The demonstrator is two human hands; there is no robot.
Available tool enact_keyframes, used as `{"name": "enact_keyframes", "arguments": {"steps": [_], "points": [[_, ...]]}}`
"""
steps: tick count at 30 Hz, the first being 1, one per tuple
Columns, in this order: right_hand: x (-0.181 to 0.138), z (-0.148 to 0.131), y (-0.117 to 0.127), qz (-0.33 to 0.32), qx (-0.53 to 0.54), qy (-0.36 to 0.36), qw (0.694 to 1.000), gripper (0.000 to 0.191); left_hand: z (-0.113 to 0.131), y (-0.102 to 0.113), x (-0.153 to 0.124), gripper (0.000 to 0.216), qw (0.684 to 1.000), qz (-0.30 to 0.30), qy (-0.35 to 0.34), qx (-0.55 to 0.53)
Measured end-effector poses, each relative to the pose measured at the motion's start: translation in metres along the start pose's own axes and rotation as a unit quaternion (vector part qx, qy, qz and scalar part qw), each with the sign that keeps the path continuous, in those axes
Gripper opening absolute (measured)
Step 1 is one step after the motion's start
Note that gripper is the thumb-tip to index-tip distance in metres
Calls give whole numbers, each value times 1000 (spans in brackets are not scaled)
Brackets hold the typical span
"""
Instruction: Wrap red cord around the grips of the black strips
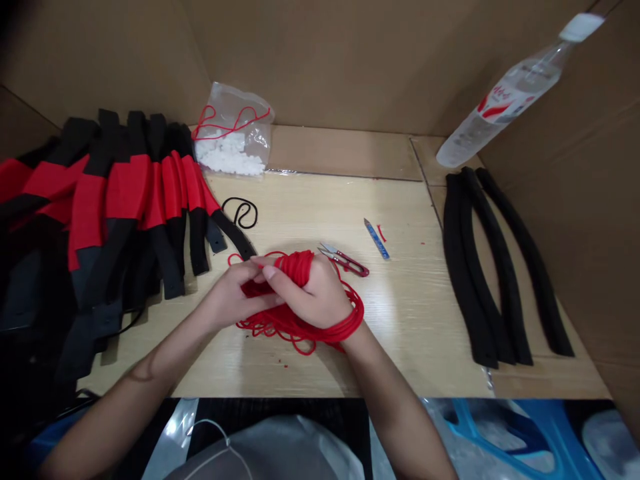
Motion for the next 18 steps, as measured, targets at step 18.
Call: {"name": "enact_keyframes", "arguments": {"steps": [18], "points": [[1,27,53,205,210,-140,946,30,-26,80,-14,10,926,316,120,-169]]}}
Point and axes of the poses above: each hand's wrist, its own x-axis towards the middle knuckle, its own y-axis out of the back of the hand, z = x × y, the point moved 8 cm from there along x, towards the middle knuckle
